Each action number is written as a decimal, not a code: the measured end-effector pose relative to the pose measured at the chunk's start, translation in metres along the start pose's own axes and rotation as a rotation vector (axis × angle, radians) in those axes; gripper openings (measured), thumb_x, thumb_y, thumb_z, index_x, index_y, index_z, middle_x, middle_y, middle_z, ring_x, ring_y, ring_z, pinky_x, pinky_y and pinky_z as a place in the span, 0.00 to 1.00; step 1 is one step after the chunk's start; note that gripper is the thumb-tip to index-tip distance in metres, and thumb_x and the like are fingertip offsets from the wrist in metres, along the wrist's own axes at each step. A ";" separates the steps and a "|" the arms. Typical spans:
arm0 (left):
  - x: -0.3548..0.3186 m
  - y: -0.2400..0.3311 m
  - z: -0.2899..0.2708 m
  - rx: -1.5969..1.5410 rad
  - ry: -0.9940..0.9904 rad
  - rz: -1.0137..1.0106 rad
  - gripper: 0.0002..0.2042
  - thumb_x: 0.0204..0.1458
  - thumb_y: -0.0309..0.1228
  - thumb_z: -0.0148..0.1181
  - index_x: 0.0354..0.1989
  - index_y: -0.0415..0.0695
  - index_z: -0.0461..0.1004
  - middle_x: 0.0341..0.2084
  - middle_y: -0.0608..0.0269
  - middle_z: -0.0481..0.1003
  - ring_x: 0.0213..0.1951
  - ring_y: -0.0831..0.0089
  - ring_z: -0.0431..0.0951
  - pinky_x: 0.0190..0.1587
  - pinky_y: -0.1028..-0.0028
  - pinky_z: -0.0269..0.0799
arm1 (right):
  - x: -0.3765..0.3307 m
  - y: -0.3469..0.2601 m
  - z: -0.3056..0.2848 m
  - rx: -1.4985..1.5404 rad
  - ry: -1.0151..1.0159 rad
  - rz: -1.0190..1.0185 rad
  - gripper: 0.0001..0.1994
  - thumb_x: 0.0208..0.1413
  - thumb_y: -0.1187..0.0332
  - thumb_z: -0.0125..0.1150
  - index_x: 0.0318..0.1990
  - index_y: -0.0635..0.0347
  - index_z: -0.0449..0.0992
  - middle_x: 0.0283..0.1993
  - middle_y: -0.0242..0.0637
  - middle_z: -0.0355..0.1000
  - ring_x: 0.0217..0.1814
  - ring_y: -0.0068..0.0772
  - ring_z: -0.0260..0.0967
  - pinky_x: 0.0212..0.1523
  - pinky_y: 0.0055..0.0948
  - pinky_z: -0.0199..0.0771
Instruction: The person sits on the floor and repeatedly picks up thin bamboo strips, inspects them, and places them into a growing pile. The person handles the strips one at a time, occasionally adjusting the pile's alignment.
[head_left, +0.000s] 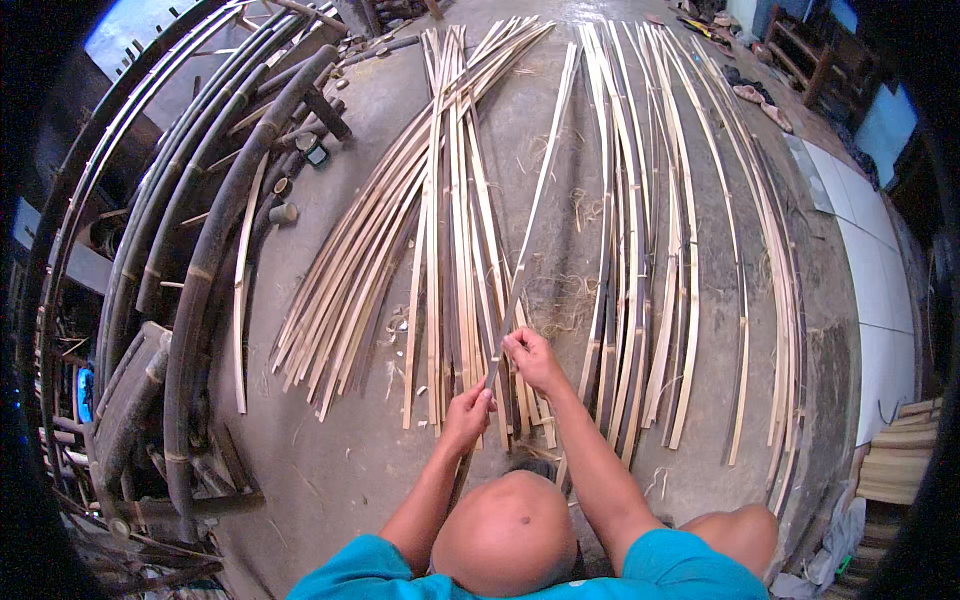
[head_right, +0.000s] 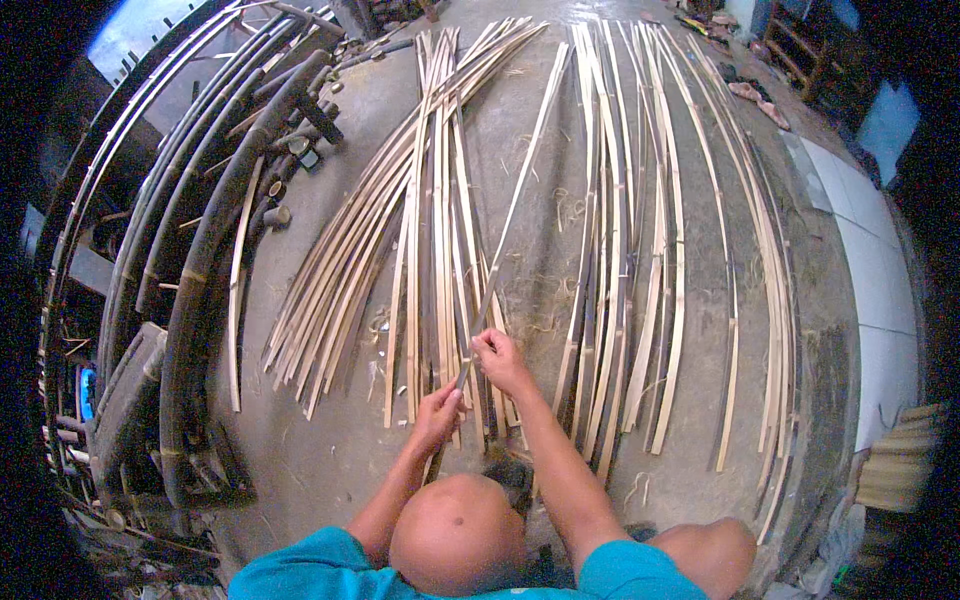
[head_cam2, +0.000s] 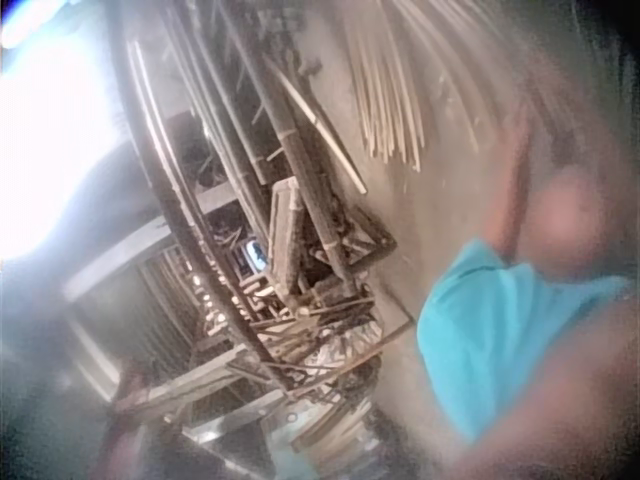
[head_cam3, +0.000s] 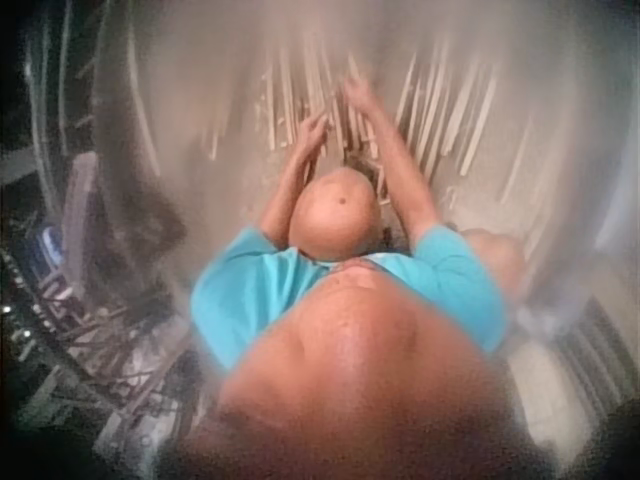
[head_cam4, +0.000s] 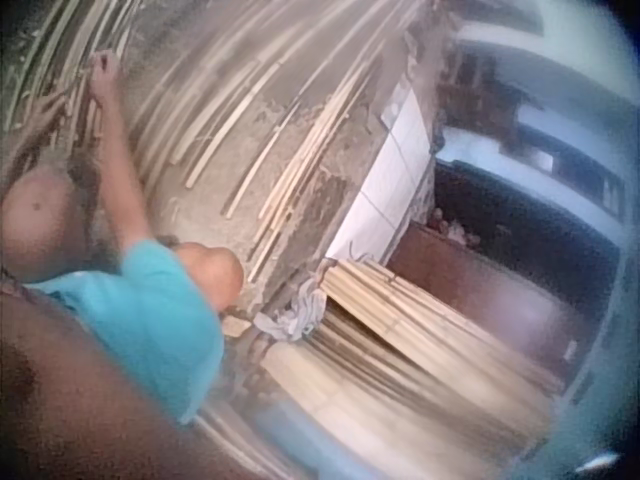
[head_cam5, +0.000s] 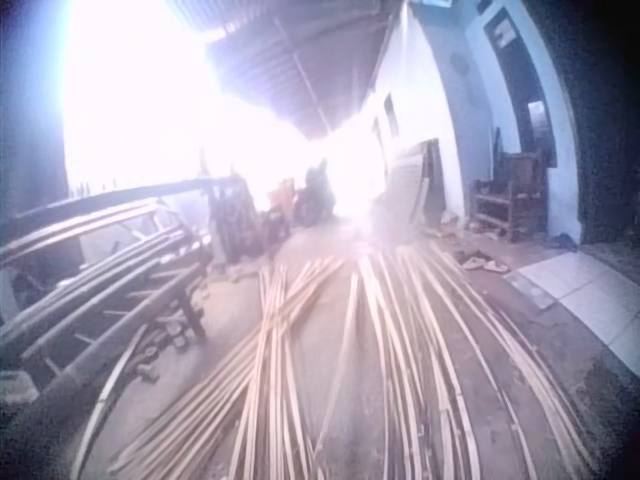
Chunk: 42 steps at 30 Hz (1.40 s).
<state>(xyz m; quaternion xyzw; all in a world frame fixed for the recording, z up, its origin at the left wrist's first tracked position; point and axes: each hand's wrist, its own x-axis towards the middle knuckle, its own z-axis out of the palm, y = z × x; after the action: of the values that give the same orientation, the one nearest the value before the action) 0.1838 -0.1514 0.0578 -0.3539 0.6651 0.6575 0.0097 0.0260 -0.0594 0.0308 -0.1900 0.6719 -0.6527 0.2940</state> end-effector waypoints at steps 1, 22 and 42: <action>0.004 -0.001 0.001 0.034 0.022 0.030 0.19 0.63 0.32 0.50 0.62 0.49 0.67 0.23 0.71 0.72 0.19 0.86 0.64 0.21 0.82 0.62 | -0.001 -0.002 0.005 0.193 0.031 -0.026 0.10 0.58 0.61 0.61 0.32 0.58 0.74 0.19 0.26 0.64 0.24 0.17 0.63 0.25 0.20 0.65; 0.005 0.008 -0.005 -0.139 0.029 0.011 0.17 0.62 0.32 0.50 0.58 0.41 0.69 0.27 0.68 0.72 0.20 0.83 0.67 0.21 0.81 0.66 | -0.001 -0.050 0.005 -0.112 -0.274 -0.219 0.12 0.60 0.60 0.58 0.34 0.61 0.77 0.28 0.27 0.72 0.32 0.20 0.66 0.35 0.26 0.69; 0.020 -0.007 -0.004 -0.156 0.021 -0.007 0.17 0.62 0.39 0.52 0.52 0.39 0.71 0.26 0.65 0.73 0.20 0.82 0.70 0.20 0.79 0.67 | -0.008 -0.102 -0.134 -0.198 0.085 0.003 0.18 0.61 0.55 0.55 0.48 0.60 0.76 0.49 0.43 0.75 0.52 0.35 0.72 0.55 0.34 0.69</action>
<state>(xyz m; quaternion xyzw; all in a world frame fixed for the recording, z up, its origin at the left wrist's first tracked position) 0.1736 -0.1635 0.0427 -0.3627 0.6107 0.7036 -0.0227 -0.0672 0.0402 0.1291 -0.1894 0.7451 -0.5903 0.2460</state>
